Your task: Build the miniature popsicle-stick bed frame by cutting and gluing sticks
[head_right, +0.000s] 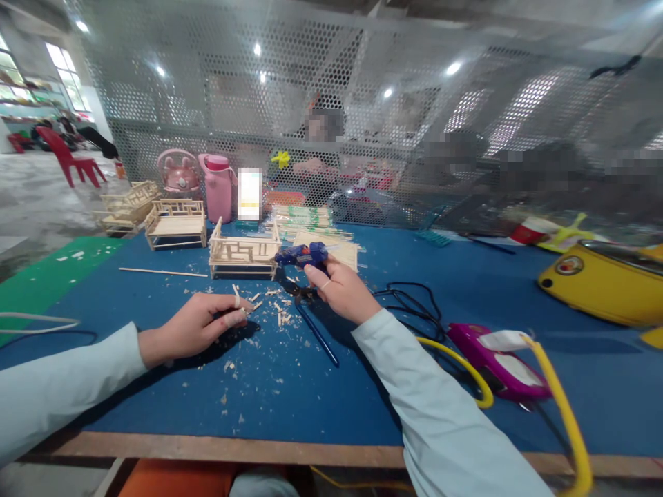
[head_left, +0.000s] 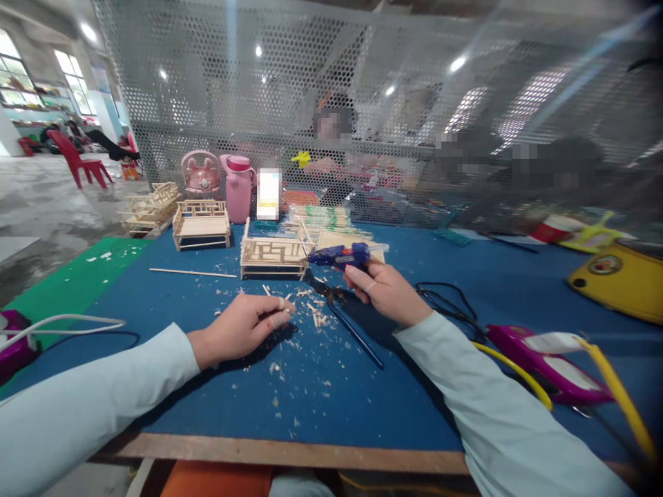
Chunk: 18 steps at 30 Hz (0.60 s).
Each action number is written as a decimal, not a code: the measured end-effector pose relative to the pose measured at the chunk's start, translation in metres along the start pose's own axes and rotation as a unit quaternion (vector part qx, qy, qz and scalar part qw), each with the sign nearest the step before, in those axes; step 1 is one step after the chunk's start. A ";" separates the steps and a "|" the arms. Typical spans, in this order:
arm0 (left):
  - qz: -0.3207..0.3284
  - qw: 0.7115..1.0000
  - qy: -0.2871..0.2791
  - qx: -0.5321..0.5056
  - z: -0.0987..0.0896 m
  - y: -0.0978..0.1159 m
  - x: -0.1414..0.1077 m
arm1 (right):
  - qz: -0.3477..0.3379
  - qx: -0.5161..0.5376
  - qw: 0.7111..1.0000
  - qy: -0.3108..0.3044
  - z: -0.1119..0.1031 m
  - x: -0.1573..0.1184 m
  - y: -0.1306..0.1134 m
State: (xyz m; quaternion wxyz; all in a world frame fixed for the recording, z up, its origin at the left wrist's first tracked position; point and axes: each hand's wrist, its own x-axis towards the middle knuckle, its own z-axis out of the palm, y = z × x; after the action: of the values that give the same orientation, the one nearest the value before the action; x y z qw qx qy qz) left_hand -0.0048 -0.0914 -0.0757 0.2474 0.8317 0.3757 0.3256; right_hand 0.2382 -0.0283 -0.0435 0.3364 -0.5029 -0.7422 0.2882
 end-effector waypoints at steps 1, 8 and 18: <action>0.000 1.000 0.000 -0.002 0.000 0.000 0.000 | -0.001 -0.002 1.000 -0.001 0.000 0.000 0.000; -0.003 1.000 -0.007 -0.003 -0.001 0.001 0.000 | -0.024 0.042 0.999 -0.009 -0.002 0.000 0.000; 0.000 1.000 -0.007 0.003 -0.001 0.000 0.000 | -0.030 0.062 0.998 0.011 -0.001 -0.001 0.000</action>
State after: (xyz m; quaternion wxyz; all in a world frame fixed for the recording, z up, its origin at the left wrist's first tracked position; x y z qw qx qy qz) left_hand -0.0055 -0.0911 -0.0750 0.2477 0.8344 0.3751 0.3189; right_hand 0.2393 -0.0288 -0.0431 0.3835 -0.4615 -0.7338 0.3184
